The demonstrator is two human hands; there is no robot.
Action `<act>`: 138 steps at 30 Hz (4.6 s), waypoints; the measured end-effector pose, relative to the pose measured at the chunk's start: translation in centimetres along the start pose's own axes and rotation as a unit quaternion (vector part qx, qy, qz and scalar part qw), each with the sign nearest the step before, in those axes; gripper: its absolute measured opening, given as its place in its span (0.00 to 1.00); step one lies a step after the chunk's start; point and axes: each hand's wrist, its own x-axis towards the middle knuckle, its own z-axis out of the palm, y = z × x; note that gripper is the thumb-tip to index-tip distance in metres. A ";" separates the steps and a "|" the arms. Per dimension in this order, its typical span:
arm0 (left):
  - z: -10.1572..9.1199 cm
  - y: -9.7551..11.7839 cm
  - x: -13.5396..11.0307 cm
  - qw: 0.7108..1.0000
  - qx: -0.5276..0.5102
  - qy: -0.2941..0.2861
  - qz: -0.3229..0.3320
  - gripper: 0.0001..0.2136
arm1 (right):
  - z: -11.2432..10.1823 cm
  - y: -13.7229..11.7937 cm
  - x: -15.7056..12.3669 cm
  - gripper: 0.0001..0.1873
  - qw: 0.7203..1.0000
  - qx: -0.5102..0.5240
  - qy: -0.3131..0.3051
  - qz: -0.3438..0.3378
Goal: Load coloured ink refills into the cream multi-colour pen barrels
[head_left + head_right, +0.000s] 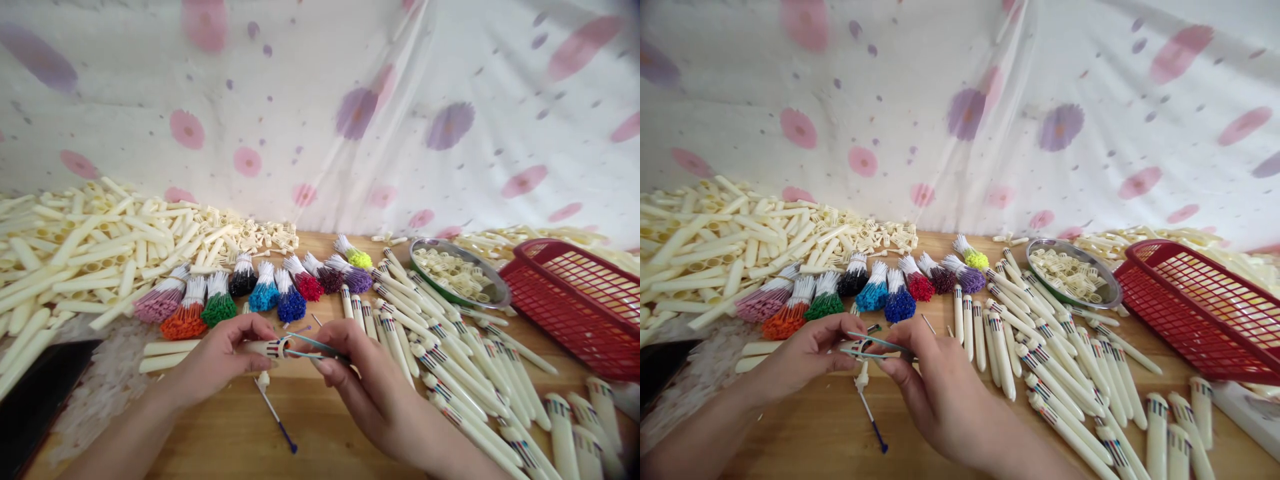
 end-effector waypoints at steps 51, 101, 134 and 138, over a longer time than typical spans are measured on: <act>-1.1 1.3 -0.2 0.990 0.066 0.124 -0.020 0.12 | -6.8 14.7 7.7 0.14 0.847 -0.359 0.038 0.391; -1.3 0.8 -0.8 0.933 0.332 0.064 0.122 0.14 | -5.5 4.4 1.6 0.18 0.964 -0.219 -0.150 0.018; -0.8 0.9 -0.8 0.937 0.330 0.029 0.109 0.13 | -3.8 3.9 1.9 0.17 0.957 -0.241 -0.158 -0.024; -0.7 1.0 -0.9 0.945 0.309 0.028 0.103 0.13 | -3.7 4.1 1.9 0.17 0.953 -0.255 -0.161 -0.022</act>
